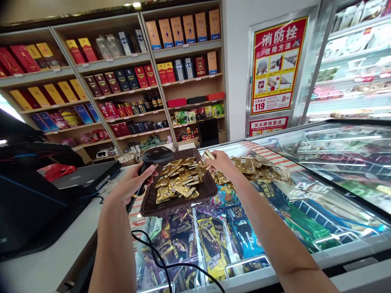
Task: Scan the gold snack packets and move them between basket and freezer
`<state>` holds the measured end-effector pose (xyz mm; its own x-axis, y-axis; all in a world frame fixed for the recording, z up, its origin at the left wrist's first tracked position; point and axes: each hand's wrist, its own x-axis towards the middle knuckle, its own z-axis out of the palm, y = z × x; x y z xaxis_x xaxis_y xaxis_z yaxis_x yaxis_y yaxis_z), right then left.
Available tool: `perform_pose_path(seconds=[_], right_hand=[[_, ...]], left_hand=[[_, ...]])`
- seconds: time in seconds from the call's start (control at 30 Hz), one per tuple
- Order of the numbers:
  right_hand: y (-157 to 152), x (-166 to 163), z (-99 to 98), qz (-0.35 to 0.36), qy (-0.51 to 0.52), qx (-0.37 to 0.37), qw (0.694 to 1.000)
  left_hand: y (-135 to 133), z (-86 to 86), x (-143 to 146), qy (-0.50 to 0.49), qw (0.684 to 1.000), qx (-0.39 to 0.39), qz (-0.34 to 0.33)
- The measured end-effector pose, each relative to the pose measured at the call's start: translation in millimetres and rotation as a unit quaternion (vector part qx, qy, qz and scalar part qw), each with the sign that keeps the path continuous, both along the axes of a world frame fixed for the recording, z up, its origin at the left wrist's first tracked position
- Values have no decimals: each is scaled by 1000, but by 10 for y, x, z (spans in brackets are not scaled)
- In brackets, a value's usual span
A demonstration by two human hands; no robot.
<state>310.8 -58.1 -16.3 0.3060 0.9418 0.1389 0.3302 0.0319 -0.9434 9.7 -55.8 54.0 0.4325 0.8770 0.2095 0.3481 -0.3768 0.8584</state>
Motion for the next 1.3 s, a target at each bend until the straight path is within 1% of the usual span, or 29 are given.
perform_pose_path(seconds=[0.13, 0.27, 0.4, 0.5, 0.6, 0.7, 0.87, 1.0, 1.3], right_hand=[[24, 127, -3, -25, 47, 70, 996], [70, 190, -14, -51, 62, 97, 992], [96, 237, -40, -63, 39, 80, 994], [101, 274, -51, -46, 51, 61, 996], [93, 301, -46, -34, 65, 50, 996], [77, 304, -30, -37, 57, 44, 997], [64, 288, -11, -53, 30, 28, 998], [63, 286, -8, -48, 31, 21, 998], [7, 264, 34, -39, 32, 16, 999]], left_hand=[[-20, -1, 73, 16, 1000, -1, -15], [-18, -7, 142, 41, 998, -18, -53], [-18, -24, 197, 63, 994, -23, -81], [-42, -16, 236, 61, 994, -24, -91], [-71, 2, 267, 59, 994, -23, -92], [-78, 6, 281, 60, 994, -23, -88], [-41, -34, 278, 63, 993, -28, -96], [-15, -63, 274, 66, 991, -31, -110], [-19, -64, 290, 69, 991, -32, -111]])
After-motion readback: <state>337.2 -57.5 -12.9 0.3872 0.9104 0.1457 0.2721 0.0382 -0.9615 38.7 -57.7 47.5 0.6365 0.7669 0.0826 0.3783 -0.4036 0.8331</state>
